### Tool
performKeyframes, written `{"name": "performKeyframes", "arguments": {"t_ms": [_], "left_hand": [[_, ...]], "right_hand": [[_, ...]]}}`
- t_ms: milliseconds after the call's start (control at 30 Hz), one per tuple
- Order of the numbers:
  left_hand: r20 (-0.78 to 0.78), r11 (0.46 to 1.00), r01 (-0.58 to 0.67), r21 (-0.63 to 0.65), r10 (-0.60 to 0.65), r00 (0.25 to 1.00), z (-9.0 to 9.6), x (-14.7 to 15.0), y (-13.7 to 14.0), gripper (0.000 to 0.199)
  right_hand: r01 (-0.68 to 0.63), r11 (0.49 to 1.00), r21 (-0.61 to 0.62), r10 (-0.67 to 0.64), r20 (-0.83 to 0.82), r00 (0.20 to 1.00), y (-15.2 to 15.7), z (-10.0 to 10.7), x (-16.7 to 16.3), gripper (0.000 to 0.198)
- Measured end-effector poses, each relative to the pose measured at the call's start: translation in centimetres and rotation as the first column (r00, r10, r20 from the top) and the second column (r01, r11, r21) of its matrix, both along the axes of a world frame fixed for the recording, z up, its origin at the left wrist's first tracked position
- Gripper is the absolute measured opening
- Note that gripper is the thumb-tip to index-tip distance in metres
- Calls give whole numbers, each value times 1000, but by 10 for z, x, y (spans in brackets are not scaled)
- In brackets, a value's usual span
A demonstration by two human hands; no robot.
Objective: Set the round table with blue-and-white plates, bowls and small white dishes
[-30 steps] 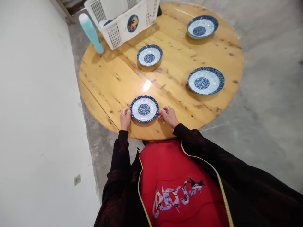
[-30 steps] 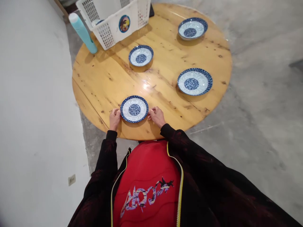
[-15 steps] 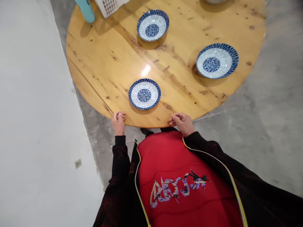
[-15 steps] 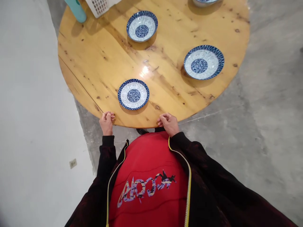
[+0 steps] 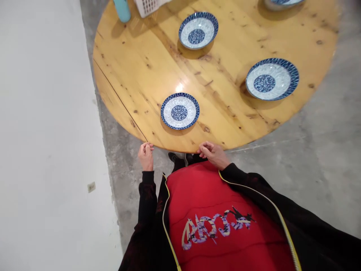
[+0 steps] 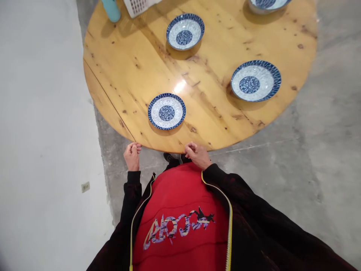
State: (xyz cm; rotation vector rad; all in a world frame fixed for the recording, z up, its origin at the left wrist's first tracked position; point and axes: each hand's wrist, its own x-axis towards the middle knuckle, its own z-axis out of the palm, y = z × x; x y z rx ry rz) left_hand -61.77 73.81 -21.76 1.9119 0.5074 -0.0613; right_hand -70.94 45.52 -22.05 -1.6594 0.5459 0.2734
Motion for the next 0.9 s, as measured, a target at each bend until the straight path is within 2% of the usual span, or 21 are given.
{"name": "performKeyframes", "arguments": {"t_ms": [133, 267, 433, 600, 733, 900], "left_hand": [[-4, 1000, 10, 11, -10, 1000, 7, -5, -8, 19], [-12, 994, 102, -46, -103, 995, 9, 19, -37, 20], [-117, 978, 137, -160, -156, 981, 2, 48, -81, 28], [-168, 971, 163, -178, -193, 967, 1, 59, -102, 42], [-233, 980, 93, -176, -133, 963, 9, 66, -114, 36], [-204, 986, 86, -146, -115, 972, 16, 69, -126, 27]], "right_hand": [[-95, 995, -23, 96, 29, 995, -2, 5, 17, 27], [-177, 983, -54, 181, 88, 979, -7, 10, 23, 14], [-83, 993, -80, 90, 88, 992, -28, 7, 8, 14], [40, 997, -63, -35, 82, 996, -47, 4, -13, 13], [81, 996, -34, -79, 58, 995, -51, 2, -22, 11], [46, 999, -17, -45, 63, 997, -50, 1, -25, 11]]}}
